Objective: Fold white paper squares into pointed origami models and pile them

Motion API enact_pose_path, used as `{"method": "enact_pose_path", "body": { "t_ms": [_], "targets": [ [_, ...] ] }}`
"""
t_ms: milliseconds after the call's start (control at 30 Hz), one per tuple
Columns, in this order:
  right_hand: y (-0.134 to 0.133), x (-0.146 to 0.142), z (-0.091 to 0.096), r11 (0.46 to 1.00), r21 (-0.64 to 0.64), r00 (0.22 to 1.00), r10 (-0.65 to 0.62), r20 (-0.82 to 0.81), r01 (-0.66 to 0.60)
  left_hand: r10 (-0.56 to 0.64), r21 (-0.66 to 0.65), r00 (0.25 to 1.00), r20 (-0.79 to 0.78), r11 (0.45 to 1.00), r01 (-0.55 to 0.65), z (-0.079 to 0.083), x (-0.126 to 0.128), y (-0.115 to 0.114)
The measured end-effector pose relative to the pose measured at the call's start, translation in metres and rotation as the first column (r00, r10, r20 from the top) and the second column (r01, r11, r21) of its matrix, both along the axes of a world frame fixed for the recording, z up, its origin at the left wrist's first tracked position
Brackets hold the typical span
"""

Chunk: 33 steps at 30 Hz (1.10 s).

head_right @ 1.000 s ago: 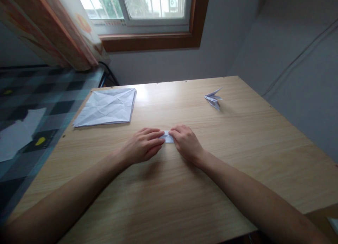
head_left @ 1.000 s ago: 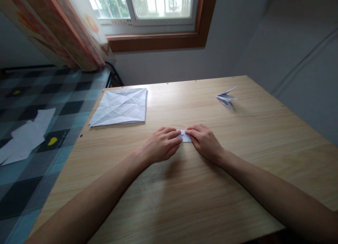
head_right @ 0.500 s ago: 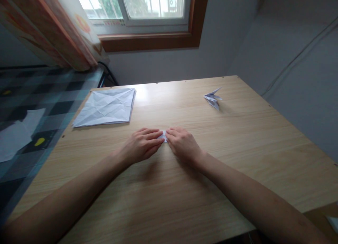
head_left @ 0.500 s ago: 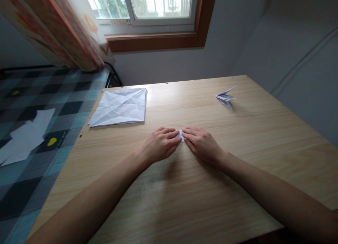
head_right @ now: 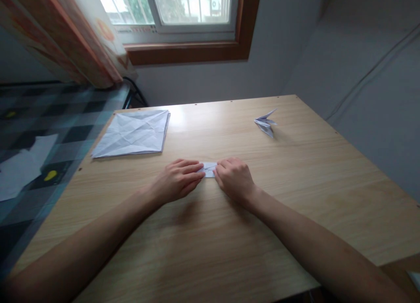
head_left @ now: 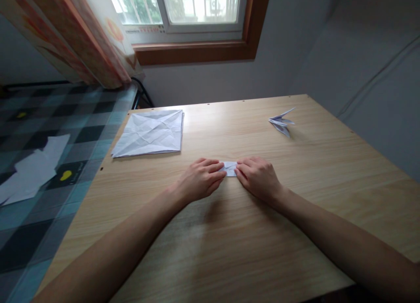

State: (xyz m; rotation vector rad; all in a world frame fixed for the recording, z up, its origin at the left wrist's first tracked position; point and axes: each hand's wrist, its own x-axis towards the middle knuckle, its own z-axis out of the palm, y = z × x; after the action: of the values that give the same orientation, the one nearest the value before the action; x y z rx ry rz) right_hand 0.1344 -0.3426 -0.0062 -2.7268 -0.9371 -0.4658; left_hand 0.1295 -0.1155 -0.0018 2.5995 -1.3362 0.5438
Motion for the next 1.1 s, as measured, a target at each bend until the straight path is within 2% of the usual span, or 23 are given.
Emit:
{"method": "enact_pose_path", "body": {
  "t_ms": [200,300,467,600,900,1100],
  "targets": [
    [0.0030,0.0027,-0.0067,0.983,0.180,0.998,0.050,-0.048,-0.040,-0.020,-0.013,1.000,0.009,1.000,0.020,0.0005,0.0007,0.0005],
    [0.0048,0.0035,-0.0073,0.976,0.213,0.996,0.057,-0.072,-0.040,-0.013,-0.019,1.000,0.008,1.000,0.014,0.0004,0.0005,-0.0003],
    [0.0056,0.0022,-0.0052,0.977,0.165,0.985,0.150,-0.088,-0.134,0.020,-0.017,1.000,0.012,1.000,-0.019,0.0005,-0.0008,-0.0015],
    [0.0054,0.0007,-0.0039,0.979,0.133,0.985,0.166,-0.055,-0.158,0.027,-0.033,1.000,-0.001,0.999,-0.027,-0.0003,-0.0008,-0.0017],
    [0.0093,-0.0040,-0.0008,0.970,-0.087,0.969,0.235,0.071,-0.228,0.079,-0.072,0.995,-0.057,0.994,-0.083,-0.0001,0.0011,-0.0020],
    [0.0082,-0.0052,-0.0003,0.962,-0.055,0.956,0.273,0.107,-0.269,0.078,-0.090,0.996,-0.052,0.992,-0.083,-0.0018,0.0016,-0.0013]
  ]
}}
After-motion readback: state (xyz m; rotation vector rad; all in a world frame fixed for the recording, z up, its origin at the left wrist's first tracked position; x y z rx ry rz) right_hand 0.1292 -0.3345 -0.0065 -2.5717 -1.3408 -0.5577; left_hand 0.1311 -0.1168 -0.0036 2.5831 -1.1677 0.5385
